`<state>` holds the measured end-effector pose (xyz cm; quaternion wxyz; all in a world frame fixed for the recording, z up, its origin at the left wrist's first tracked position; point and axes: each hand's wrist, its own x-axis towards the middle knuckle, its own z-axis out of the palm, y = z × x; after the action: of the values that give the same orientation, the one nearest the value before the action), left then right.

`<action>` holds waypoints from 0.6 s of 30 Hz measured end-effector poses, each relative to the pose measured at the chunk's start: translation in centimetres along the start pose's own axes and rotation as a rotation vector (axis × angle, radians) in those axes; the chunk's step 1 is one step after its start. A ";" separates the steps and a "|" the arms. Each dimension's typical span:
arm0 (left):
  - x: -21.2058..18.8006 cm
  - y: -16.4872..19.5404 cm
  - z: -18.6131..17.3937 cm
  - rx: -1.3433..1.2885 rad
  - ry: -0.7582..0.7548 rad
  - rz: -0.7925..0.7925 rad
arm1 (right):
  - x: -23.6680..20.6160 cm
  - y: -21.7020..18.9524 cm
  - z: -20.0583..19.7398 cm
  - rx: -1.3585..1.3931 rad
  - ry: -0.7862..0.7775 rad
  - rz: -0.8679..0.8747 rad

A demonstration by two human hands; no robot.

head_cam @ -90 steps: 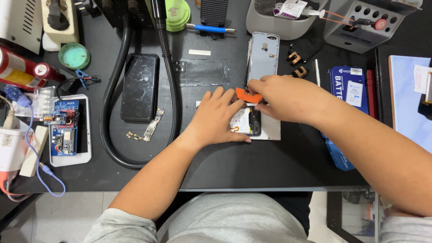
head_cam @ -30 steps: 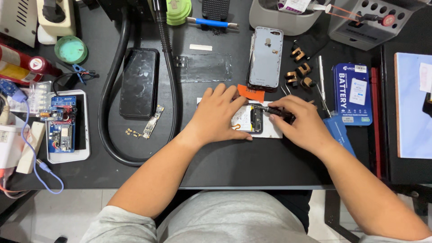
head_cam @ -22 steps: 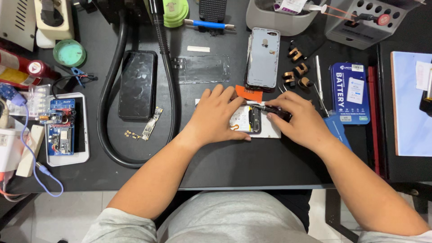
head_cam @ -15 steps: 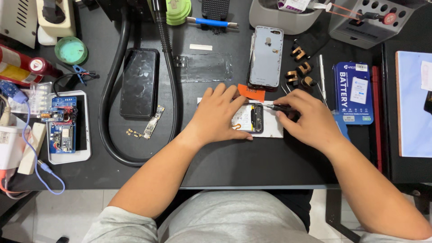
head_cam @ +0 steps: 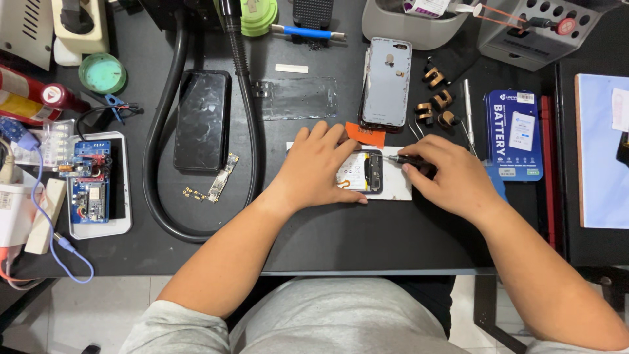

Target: The person works on a disassembled smartphone, using a screwdriver to loosen screws and a small brush to clean the internal components. They handle the phone and tools carefully on a cluttered workbench.

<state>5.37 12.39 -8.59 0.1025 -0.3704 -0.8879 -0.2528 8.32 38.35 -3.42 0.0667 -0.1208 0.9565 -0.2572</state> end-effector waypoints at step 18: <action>0.0 0.0 0.0 -0.005 0.002 -0.001 | -0.4 -0.8 -2.6 -0.127 -0.023 -0.142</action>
<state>5.35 12.40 -8.54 0.1022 -0.3701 -0.8873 -0.2555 8.39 39.04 -0.78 0.0514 -0.1952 0.9590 -0.1988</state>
